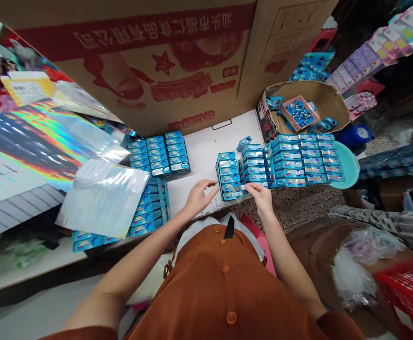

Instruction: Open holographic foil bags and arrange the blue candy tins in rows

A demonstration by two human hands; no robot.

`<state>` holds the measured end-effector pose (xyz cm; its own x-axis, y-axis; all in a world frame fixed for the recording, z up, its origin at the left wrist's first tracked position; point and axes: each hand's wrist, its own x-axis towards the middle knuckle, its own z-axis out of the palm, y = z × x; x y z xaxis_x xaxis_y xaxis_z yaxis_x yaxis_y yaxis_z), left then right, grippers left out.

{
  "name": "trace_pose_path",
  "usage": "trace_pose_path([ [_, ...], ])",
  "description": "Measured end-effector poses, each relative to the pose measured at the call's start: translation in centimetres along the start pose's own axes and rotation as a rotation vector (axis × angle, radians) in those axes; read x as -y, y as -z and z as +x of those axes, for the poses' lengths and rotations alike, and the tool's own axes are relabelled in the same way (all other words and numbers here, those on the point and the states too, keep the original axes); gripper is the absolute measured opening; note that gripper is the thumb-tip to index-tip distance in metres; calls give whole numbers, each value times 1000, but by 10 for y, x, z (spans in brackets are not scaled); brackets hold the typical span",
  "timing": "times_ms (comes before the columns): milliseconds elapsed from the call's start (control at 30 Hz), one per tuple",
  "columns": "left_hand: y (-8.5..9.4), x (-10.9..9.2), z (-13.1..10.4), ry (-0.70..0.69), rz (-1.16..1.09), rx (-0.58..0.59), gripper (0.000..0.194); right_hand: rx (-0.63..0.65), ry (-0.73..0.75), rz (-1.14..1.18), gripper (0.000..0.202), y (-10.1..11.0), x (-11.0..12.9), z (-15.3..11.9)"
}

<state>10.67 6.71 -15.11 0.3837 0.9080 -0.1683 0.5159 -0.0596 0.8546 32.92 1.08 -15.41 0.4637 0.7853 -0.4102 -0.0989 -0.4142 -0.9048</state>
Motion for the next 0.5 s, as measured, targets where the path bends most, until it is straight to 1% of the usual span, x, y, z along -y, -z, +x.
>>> trace_pose_path([
  [33,-21,-5,4,80,-148,-1,31,10,-11,6,29,0,0,2],
  [67,-38,-9,9,160,-292,-3,32,17,-19,12,28,1,0,3],
  [100,-52,-12,13,229,-424,1,34,22,-25,19,28,2,0,6],
  [167,-69,-14,21,322,-614,31,39,30,-32,30,29,3,-1,11],
  [233,-76,-13,27,375,-698,70,40,37,-35,38,29,5,-4,18],
  [333,-77,-10,32,426,-721,43,35,41,-33,48,30,7,-11,27],
  [400,-76,-8,34,428,-694,9,32,41,-28,50,30,8,-18,32],
  [500,-78,-5,37,392,-591,-13,26,37,-13,37,27,9,-31,39],
])
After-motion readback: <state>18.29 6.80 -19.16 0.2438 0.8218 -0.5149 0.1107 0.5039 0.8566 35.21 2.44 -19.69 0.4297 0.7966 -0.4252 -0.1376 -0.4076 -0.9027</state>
